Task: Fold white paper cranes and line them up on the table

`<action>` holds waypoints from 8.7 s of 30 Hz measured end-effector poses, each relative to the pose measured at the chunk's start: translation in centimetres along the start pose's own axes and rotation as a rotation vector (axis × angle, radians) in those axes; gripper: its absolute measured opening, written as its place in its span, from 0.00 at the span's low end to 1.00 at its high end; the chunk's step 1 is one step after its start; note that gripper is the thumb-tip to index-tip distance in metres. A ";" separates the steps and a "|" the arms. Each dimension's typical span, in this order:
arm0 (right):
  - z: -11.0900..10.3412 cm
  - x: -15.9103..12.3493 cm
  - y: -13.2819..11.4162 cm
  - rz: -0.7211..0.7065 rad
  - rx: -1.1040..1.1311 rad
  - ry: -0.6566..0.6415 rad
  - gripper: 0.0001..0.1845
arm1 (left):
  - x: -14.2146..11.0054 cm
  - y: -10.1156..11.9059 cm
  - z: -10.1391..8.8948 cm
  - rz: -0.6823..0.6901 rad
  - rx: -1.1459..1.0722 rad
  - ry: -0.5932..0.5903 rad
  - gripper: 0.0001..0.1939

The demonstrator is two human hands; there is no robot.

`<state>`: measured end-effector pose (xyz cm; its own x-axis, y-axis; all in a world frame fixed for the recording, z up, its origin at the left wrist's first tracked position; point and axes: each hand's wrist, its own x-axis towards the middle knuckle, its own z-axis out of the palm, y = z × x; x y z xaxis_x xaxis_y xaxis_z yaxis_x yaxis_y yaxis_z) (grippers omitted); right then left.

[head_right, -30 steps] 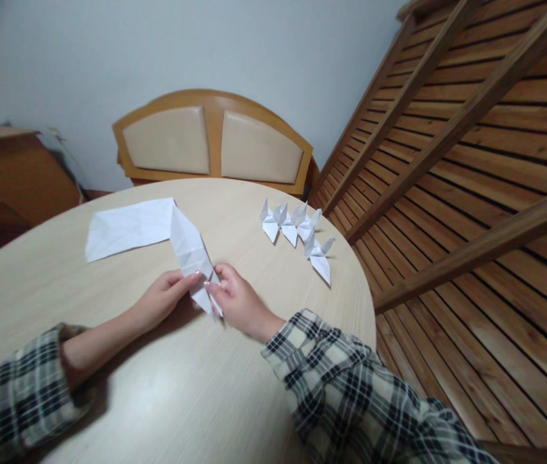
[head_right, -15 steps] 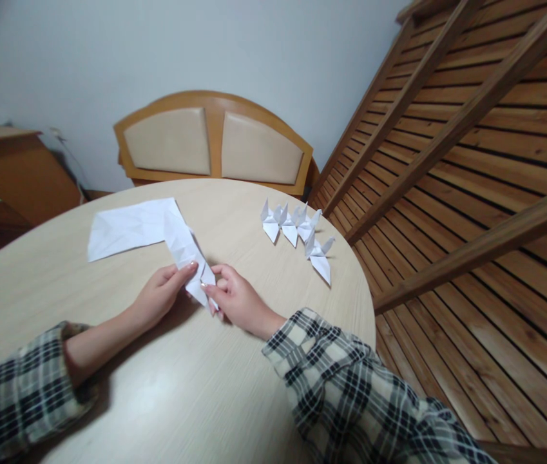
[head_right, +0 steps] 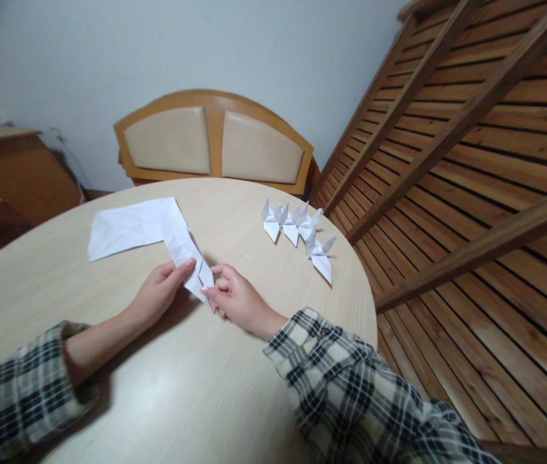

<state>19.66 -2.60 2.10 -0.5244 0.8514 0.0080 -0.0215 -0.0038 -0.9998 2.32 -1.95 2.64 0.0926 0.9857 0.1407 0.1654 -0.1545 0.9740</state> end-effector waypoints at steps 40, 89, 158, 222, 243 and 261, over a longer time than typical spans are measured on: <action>-1.2 -0.1 -0.5 -0.248 -0.231 0.289 0.11 | -0.5 0.5 0.3 -0.081 0.014 -0.281 0.20; -1.3 0.0 -0.3 -0.265 -0.228 0.280 0.10 | -0.1 -0.4 0.0 -0.047 -0.009 -0.357 0.21; -2.2 0.5 -0.8 -0.329 -0.371 0.303 0.10 | 0.1 -0.6 0.0 -0.114 -0.008 -0.497 0.21; -2.0 -0.5 -0.7 -0.700 -0.806 0.167 0.37 | 0.3 -0.6 0.2 -0.216 -0.404 -0.409 0.15; -2.0 0.8 0.4 -0.296 -0.515 0.199 0.22 | 0.0 -1.2 0.7 -0.089 -0.274 -0.359 0.18; -1.8 0.7 0.2 -0.276 -0.380 0.203 0.20 | -0.2 -0.4 0.6 -0.100 -0.347 -0.445 0.20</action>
<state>20.86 -1.05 1.86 -0.3660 0.8789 0.3061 0.1955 0.3942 -0.8980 2.82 -2.11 2.11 0.5100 0.8597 0.0295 -0.1303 0.0433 0.9905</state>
